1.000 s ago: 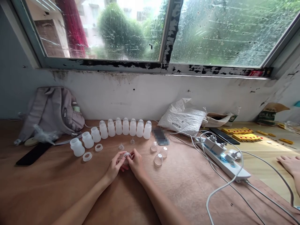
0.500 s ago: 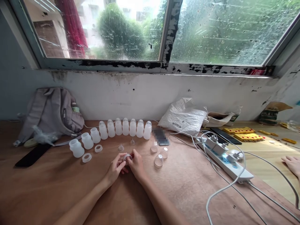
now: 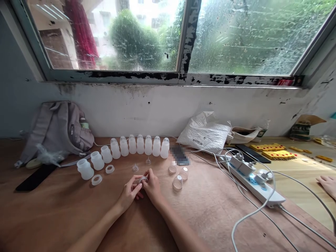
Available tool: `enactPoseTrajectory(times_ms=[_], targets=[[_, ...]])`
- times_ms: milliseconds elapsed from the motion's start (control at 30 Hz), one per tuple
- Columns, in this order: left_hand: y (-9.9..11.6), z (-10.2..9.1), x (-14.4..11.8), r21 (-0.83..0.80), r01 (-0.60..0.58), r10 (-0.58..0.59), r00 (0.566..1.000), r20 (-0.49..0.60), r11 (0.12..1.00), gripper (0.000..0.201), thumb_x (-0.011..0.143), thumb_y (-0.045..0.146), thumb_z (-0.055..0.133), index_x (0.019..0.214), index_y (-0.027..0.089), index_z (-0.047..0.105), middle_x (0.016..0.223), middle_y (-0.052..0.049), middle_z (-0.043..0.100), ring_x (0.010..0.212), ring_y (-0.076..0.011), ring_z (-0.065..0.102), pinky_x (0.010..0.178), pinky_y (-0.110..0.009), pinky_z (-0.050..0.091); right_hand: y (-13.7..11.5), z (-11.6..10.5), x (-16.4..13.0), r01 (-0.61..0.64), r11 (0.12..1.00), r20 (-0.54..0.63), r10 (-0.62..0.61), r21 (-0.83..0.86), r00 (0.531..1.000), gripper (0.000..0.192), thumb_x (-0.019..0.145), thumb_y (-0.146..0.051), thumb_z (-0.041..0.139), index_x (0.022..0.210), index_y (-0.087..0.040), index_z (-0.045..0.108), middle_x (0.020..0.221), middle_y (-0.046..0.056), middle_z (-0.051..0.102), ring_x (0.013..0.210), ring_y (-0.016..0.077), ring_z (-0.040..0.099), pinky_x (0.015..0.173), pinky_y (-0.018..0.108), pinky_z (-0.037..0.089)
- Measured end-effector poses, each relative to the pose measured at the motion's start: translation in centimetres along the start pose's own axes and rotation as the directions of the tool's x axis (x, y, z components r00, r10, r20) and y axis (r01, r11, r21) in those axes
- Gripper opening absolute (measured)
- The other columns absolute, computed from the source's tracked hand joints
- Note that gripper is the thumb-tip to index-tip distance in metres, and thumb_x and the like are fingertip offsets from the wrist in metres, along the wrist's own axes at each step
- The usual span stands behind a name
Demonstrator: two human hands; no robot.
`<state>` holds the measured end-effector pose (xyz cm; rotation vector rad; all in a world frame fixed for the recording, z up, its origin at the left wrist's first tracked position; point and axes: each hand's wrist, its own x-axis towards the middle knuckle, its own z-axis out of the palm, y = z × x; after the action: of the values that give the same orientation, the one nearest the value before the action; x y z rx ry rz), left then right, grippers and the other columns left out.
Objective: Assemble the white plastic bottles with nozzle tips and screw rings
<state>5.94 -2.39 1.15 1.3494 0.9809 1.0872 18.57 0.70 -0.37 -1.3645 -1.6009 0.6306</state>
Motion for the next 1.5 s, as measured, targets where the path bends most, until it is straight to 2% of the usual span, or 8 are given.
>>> enactPoseTrajectory(times_ms=[200,467,700,900,1033,1267,1367,1500], targets=[[0.4,-0.9,0.7,-0.069,0.039,-0.035,0.997,0.062,0.997,0.034,0.068,0.036,0.060,0.096,0.018,0.057,0.067,-0.004,0.066,0.046,-0.0128,0.058,0.040,-0.018,0.038,-0.7,-0.3,-0.3,0.069,0.997,0.000,-0.069,0.017,0.998,0.006,0.065,-0.016,0.045,0.070,-0.020,0.044,0.058,-0.004,0.049,0.051,0.0107,0.044,0.049,0.021,0.034],[-0.5,-2.6,2.1,-0.030,0.003,-0.007,0.989,-0.149,1.000,0.036,0.074,0.046,0.048,0.094,0.018,0.059,0.072,-0.004,0.065,0.042,-0.0128,0.055,0.037,-0.021,0.038,-2.2,-0.4,-0.8,0.059,0.980,0.128,-0.085,0.192,0.988,0.026,0.080,-0.037,0.044,0.097,-0.018,0.051,0.065,-0.001,0.056,0.044,0.0095,0.047,0.043,0.022,0.037],[-0.4,-3.1,1.9,-0.085,0.024,-0.030,0.998,-0.064,0.996,0.034,0.074,0.047,0.047,0.088,0.017,0.056,0.058,-0.002,0.061,0.035,-0.0098,0.049,0.035,-0.019,0.031,-2.2,-0.5,-0.6,0.093,0.984,0.141,-0.114,0.153,0.983,0.024,0.080,-0.038,0.045,0.076,-0.017,0.056,0.066,0.001,0.056,0.056,0.0119,0.050,0.053,0.023,0.041],[-0.3,-3.3,1.8,-0.126,0.054,-0.053,0.999,0.011,0.991,0.029,0.073,0.042,0.049,0.084,0.016,0.055,0.059,-0.002,0.059,0.037,-0.0077,0.047,0.037,-0.018,0.032,-2.6,-0.8,-0.5,-0.082,0.931,0.281,-0.023,0.356,0.959,0.026,0.077,-0.043,0.047,0.070,-0.018,0.048,0.053,-0.006,0.043,0.036,0.0061,0.036,0.034,0.019,0.027],[0.0,-3.6,2.0,0.128,0.001,0.015,0.992,-0.122,0.992,0.029,0.072,0.041,0.051,0.085,0.016,0.058,0.063,-0.002,0.060,0.037,-0.0089,0.047,0.036,-0.020,0.032,-2.6,-0.9,-0.4,-0.152,0.895,0.294,0.025,0.418,0.955,0.030,0.075,-0.047,0.048,0.065,-0.019,0.044,0.052,-0.007,0.039,0.033,0.0048,0.035,0.032,0.018,0.023],[3.0,-7.6,3.2,0.698,0.101,0.294,0.857,-0.423,0.709,0.042,0.080,0.035,0.041,0.120,0.022,0.039,0.076,-0.002,0.065,0.067,-0.0169,0.061,0.062,-0.026,0.043,-1.8,-1.2,0.1,-0.202,0.891,0.218,0.120,0.408,0.969,0.036,0.076,-0.051,0.044,0.061,-0.018,0.044,0.051,-0.006,0.040,0.033,0.0047,0.035,0.032,0.019,0.023],[4.3,-10.2,4.8,0.800,0.265,0.298,0.828,-0.475,0.539,0.056,0.079,0.034,0.044,0.130,0.019,0.024,0.074,-0.004,0.065,0.071,-0.0222,0.061,0.064,-0.031,0.043,-1.6,-1.1,0.2,-0.219,0.887,0.205,0.145,0.407,0.968,0.039,0.074,-0.054,0.044,0.059,-0.018,0.043,0.050,-0.006,0.041,0.033,0.0053,0.035,0.032,0.020,0.023],[4.8,-12.6,6.7,0.851,0.416,0.275,0.819,-0.504,0.322,0.049,0.081,0.035,0.040,0.124,0.014,0.033,0.071,-0.009,0.063,0.069,-0.0266,0.061,0.061,-0.033,0.042,-1.6,-1.0,0.3,-0.226,0.889,0.202,0.155,0.399,0.967,0.039,0.073,-0.054,0.046,0.059,-0.018,0.044,0.050,-0.005,0.042,0.033,0.0056,0.035,0.032,0.020,0.024]])
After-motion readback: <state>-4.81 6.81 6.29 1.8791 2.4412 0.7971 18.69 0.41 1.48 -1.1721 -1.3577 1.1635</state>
